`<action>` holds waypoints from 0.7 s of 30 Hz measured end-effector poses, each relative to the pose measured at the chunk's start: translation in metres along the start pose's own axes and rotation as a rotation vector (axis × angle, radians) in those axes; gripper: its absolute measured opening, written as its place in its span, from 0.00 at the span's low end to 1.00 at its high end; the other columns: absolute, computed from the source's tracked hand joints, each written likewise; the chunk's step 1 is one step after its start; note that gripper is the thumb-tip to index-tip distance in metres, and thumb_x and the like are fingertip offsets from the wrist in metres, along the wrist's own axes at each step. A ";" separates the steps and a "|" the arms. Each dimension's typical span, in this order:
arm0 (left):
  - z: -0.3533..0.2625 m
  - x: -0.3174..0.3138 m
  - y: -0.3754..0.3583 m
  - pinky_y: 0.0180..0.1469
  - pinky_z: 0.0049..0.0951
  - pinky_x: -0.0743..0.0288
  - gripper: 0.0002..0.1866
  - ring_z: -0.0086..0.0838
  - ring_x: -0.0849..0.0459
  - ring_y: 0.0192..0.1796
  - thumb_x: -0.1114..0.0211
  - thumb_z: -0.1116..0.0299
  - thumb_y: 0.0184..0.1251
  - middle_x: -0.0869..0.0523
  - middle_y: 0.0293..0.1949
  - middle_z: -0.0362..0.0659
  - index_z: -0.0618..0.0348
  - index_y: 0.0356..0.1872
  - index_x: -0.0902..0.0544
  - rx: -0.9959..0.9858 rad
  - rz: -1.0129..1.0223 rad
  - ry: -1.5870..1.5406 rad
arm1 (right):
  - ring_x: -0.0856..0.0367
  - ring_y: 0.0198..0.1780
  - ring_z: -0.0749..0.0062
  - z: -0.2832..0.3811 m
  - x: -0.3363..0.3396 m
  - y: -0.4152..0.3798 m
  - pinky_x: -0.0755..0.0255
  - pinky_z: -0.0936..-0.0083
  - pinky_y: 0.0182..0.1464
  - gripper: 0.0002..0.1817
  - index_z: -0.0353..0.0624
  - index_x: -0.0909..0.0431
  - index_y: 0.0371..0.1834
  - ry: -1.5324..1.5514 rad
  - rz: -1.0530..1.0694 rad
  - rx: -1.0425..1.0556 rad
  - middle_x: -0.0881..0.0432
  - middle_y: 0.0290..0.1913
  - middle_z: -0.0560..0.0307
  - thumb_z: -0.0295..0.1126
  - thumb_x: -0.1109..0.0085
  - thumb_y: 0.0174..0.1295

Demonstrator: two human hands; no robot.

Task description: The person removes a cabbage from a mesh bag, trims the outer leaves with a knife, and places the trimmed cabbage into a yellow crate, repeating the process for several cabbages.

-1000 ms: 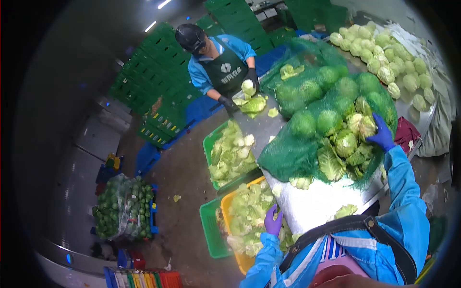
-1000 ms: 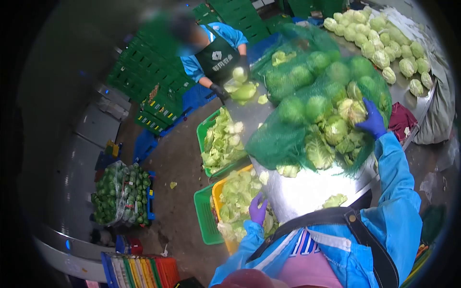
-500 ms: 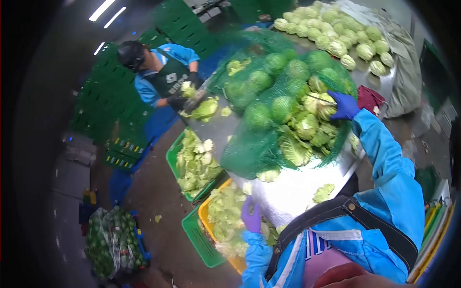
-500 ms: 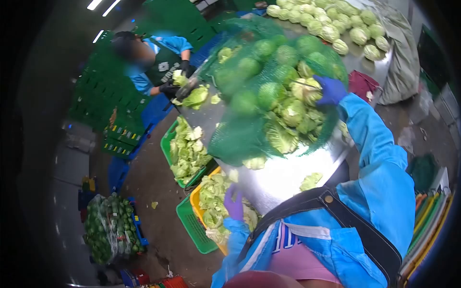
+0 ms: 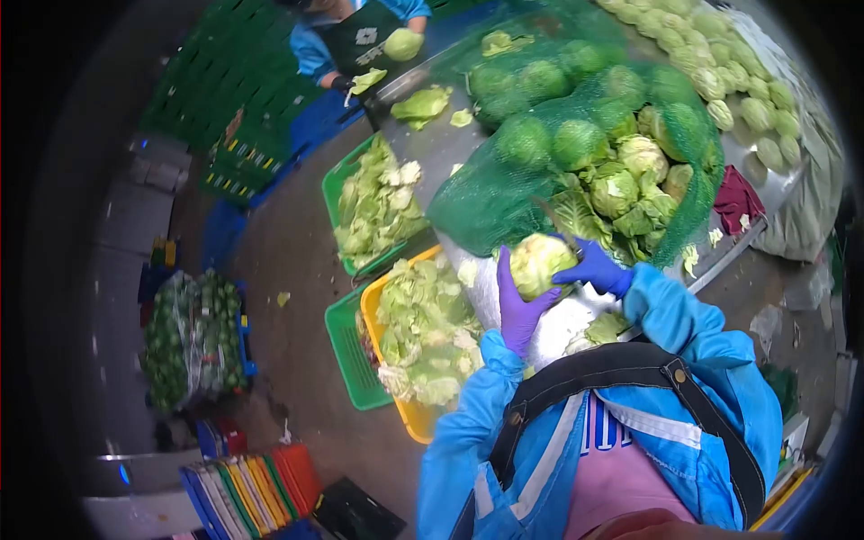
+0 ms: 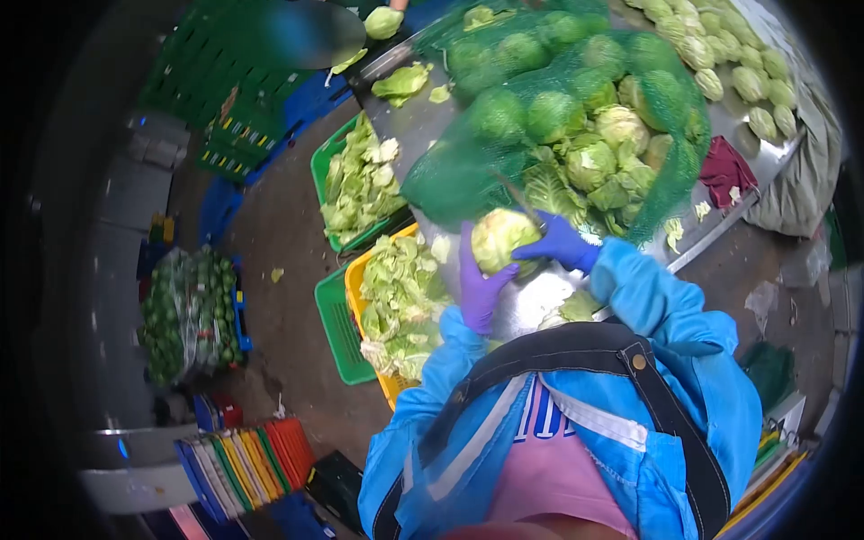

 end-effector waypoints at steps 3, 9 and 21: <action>0.065 0.045 -0.007 0.62 0.35 0.31 0.52 0.39 0.31 0.63 0.22 0.68 0.46 0.35 0.62 0.55 0.66 0.69 0.48 0.004 -0.190 0.323 | 0.32 0.17 0.83 -0.066 -0.026 0.007 0.36 0.83 0.17 0.36 0.39 0.31 0.58 -0.110 -0.008 -0.281 0.25 0.24 0.61 0.45 0.30 0.49; 0.085 0.053 -0.014 0.63 0.36 0.33 0.64 0.42 0.32 0.63 0.16 0.60 0.30 0.34 0.61 0.57 0.72 0.68 0.51 0.179 0.004 0.345 | 0.24 0.20 0.76 -0.099 0.015 0.015 0.29 0.76 0.23 0.24 0.40 0.28 0.49 -0.348 0.029 -0.238 0.23 0.22 0.58 0.46 0.38 0.58; 0.078 0.039 0.007 0.53 0.32 0.25 0.49 0.35 0.21 0.50 0.15 0.61 0.23 0.21 0.47 0.50 0.68 0.52 0.33 0.280 0.088 0.352 | 0.20 0.36 0.52 -0.080 0.012 -0.027 0.27 0.60 0.37 0.12 0.46 0.26 0.46 -1.018 0.069 0.379 0.20 0.36 0.50 0.37 0.49 0.62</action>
Point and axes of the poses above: each hand's wrist, its own y-axis towards the middle knuckle, its own x-axis out of the back of the hand, z = x × y, the point moved 4 cm from there along y, towards the middle knuckle
